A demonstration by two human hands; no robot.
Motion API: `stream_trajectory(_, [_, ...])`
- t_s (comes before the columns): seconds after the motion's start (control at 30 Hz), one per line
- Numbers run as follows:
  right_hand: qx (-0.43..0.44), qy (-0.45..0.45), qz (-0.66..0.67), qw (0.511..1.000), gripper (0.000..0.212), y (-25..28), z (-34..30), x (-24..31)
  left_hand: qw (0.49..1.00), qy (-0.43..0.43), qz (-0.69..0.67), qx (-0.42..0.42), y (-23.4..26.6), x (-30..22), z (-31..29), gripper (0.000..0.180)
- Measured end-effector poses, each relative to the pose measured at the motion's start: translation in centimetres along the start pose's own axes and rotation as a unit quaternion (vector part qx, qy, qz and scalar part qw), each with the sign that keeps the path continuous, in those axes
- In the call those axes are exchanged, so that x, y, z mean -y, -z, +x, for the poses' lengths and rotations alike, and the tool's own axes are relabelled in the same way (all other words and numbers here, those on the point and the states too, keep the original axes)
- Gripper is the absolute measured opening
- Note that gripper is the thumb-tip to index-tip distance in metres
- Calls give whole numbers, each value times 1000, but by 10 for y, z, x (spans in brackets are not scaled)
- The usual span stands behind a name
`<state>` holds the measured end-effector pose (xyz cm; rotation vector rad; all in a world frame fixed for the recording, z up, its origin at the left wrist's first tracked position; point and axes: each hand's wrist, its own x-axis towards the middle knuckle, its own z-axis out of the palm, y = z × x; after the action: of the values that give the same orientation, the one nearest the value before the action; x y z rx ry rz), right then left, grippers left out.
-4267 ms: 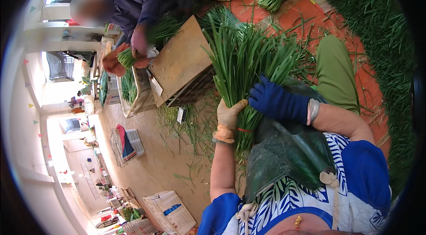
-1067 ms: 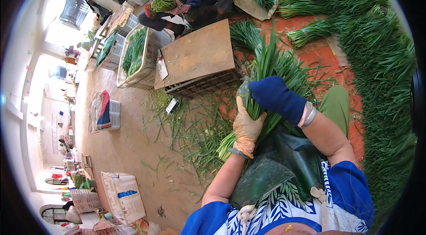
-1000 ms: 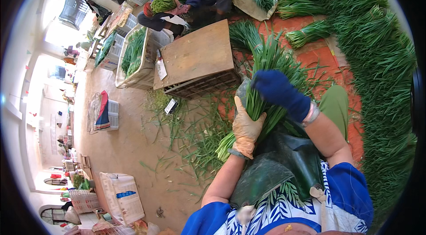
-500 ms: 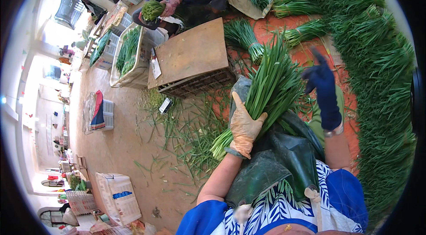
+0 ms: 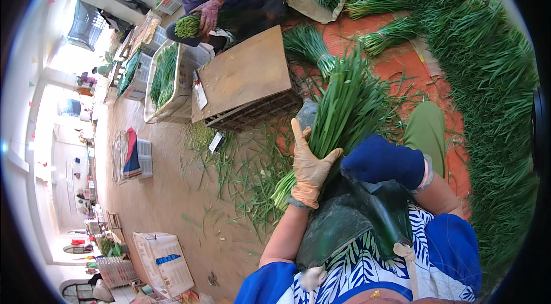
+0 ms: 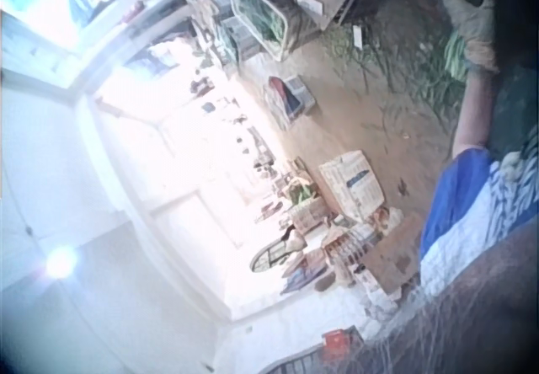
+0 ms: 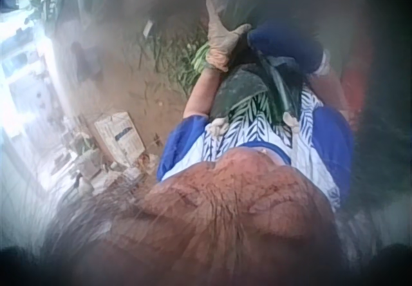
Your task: The person bundles chives by hand, securing them with rubber bands and placing the finished bundles onto a pile.
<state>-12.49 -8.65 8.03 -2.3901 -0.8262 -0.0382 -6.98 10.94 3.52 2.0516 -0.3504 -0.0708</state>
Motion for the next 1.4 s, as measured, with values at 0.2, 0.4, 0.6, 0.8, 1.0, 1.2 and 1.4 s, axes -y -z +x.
stream_trajectory(0.2, [-232,-161,81,956,33,14,2,-1,999,30,-28,22,2,-14,2,118])
stream_trajectory(0.4, [-242,-219,213,921,51,-5,30,-28,998,-8,62,16,0,-14,-2,115])
stream_trajectory(0.6, [-230,-295,246,894,46,-8,33,-27,998,-2,59,22,1,-18,-2,115])
stream_trajectory(0.8, [-248,-285,163,911,35,-9,18,-38,999,-7,7,35,-1,-15,-3,106])
stream_trajectory(1.0, [-239,-238,123,933,19,-25,-16,-41,960,88,-158,213,29,0,13,82])
stream_trajectory(1.2, [-231,-257,135,929,23,-32,-44,-38,912,114,-119,376,53,14,24,101])
stream_trajectory(1.4, [-254,-328,343,843,38,-33,-54,-39,890,213,-179,362,54,0,11,87])
